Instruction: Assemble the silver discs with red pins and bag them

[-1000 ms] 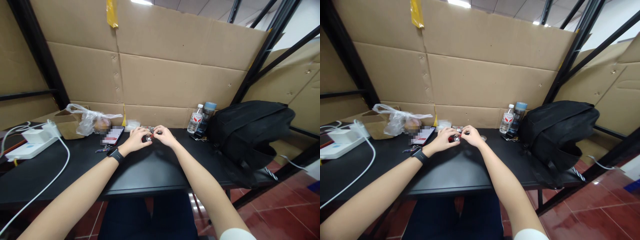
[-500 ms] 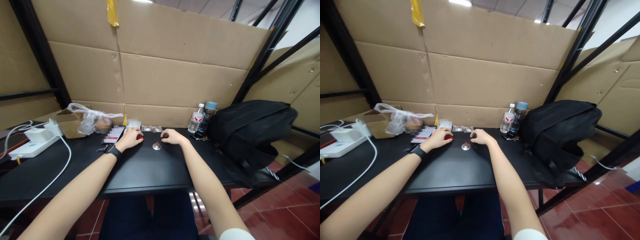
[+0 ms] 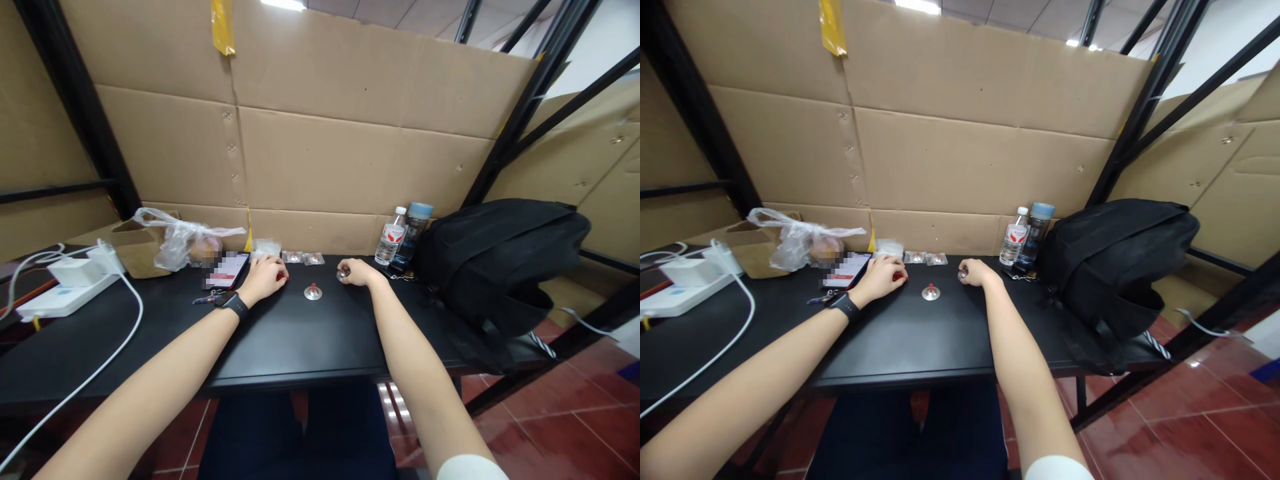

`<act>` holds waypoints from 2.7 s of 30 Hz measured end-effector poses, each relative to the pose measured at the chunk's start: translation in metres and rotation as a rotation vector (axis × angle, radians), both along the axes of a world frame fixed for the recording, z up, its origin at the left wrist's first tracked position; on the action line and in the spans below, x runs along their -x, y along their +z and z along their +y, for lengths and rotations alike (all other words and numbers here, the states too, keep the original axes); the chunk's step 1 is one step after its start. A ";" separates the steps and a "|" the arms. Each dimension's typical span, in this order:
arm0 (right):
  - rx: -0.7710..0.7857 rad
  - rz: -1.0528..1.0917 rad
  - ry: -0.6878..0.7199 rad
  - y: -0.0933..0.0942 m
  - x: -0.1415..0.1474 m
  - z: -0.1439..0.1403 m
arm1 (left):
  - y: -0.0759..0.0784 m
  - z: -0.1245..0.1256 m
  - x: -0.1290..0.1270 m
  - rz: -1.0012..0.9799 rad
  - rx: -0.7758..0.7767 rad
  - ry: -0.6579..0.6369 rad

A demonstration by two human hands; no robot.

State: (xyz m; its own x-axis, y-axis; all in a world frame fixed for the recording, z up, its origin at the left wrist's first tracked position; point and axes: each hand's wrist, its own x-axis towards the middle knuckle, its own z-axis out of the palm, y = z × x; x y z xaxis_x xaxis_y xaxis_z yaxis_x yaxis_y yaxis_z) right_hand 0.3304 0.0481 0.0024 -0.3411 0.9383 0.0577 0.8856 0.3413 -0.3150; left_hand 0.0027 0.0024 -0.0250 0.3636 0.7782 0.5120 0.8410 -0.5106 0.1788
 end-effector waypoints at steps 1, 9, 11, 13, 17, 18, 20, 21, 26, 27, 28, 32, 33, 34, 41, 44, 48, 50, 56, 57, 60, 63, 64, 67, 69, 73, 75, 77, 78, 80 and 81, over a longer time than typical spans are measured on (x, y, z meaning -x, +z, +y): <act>-0.001 0.002 -0.001 0.001 0.000 0.000 | 0.001 0.000 -0.001 -0.017 0.006 0.008; -0.019 0.036 -0.003 0.005 -0.006 -0.002 | 0.022 -0.010 -0.003 -0.196 0.051 -0.020; -0.020 0.036 -0.012 0.007 -0.007 -0.004 | 0.025 -0.012 -0.003 -0.215 0.050 -0.043; -0.046 0.055 -0.002 0.011 -0.007 -0.006 | 0.027 -0.013 -0.004 -0.225 0.054 -0.064; -0.115 0.242 0.122 0.016 0.001 -0.011 | 0.028 -0.014 -0.006 -0.295 0.034 -0.083; -0.124 0.310 0.158 0.016 0.006 -0.011 | 0.028 -0.014 -0.007 -0.311 0.027 -0.078; -0.140 0.456 0.218 0.016 0.019 -0.014 | 0.029 -0.015 -0.007 -0.324 0.022 -0.056; -0.146 0.528 0.246 0.016 0.027 -0.015 | 0.029 -0.015 -0.007 -0.328 0.024 -0.049; -0.125 0.825 0.345 0.009 0.075 -0.031 | 0.028 -0.011 -0.005 -0.450 0.003 -0.105; -0.116 0.869 0.359 0.008 0.084 -0.034 | 0.027 -0.010 -0.005 -0.478 -0.003 -0.128; -0.107 0.911 0.372 0.006 0.091 -0.038 | 0.027 -0.009 -0.006 -0.500 -0.006 -0.147; -0.052 1.002 0.386 -0.002 0.107 -0.045 | 0.026 -0.008 -0.009 -0.519 -0.012 -0.169; -0.044 1.006 0.381 -0.003 0.108 -0.046 | 0.026 -0.008 -0.010 -0.508 -0.016 -0.162; -0.041 1.008 0.376 -0.004 0.108 -0.046 | 0.026 -0.009 -0.011 -0.493 -0.022 -0.151; -0.035 1.004 0.363 -0.008 0.111 -0.046 | 0.025 -0.017 -0.018 -0.436 -0.068 -0.080; 0.001 1.036 0.354 -0.008 0.111 -0.046 | 0.026 -0.020 -0.020 -0.437 -0.077 -0.073; -0.068 0.938 0.384 -0.001 0.105 -0.046 | 0.031 -0.021 -0.018 -0.458 -0.084 -0.100; -0.127 0.856 0.407 0.002 0.102 -0.045 | 0.033 -0.021 -0.017 -0.461 -0.093 -0.099; -0.185 0.773 0.395 0.001 0.100 -0.042 | 0.029 -0.021 -0.019 -0.416 -0.099 -0.108; -0.186 0.770 0.391 0.001 0.100 -0.041 | 0.029 -0.021 -0.019 -0.407 -0.101 -0.117; -0.189 0.767 0.370 0.000 0.102 -0.042 | 0.034 -0.022 -0.016 -0.350 -0.094 -0.128; -0.210 0.700 0.366 0.001 0.101 -0.043 | 0.042 -0.024 -0.010 -0.343 -0.111 -0.071; -0.218 0.665 0.378 0.002 0.101 -0.044 | 0.043 -0.024 -0.008 -0.352 -0.111 -0.070; -0.232 0.598 0.420 0.003 0.100 -0.045 | 0.040 -0.023 -0.009 -0.307 -0.046 -0.177; -0.229 0.601 0.434 0.004 0.100 -0.045 | 0.034 -0.023 -0.012 -0.227 0.014 -0.245; -0.238 0.593 0.450 0.007 0.098 -0.047 | 0.024 -0.022 -0.019 -0.151 0.073 -0.256; -0.248 0.542 0.465 0.010 0.092 -0.047 | 0.023 -0.021 -0.019 -0.140 0.081 -0.225; -0.242 0.443 0.463 0.013 0.084 -0.046 | 0.023 -0.020 -0.017 -0.121 0.096 -0.203; -0.221 0.381 0.453 0.013 0.080 -0.045 | 0.023 -0.019 -0.015 -0.111 0.106 -0.198; -0.136 0.262 0.432 0.012 0.072 -0.042 | 0.023 -0.017 -0.012 -0.095 0.122 -0.197; -0.085 0.217 0.428 0.010 0.070 -0.041 | 0.023 -0.016 -0.011 -0.089 0.127 -0.195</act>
State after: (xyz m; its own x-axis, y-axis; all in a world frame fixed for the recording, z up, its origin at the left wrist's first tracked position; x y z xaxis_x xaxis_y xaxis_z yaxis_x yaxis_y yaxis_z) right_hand 0.2602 0.0068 0.0124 -0.6668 0.7055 0.2401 0.5772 0.6927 -0.4323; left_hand 0.0137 -0.0138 -0.0017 0.4713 0.7576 0.4516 0.7067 -0.6308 0.3206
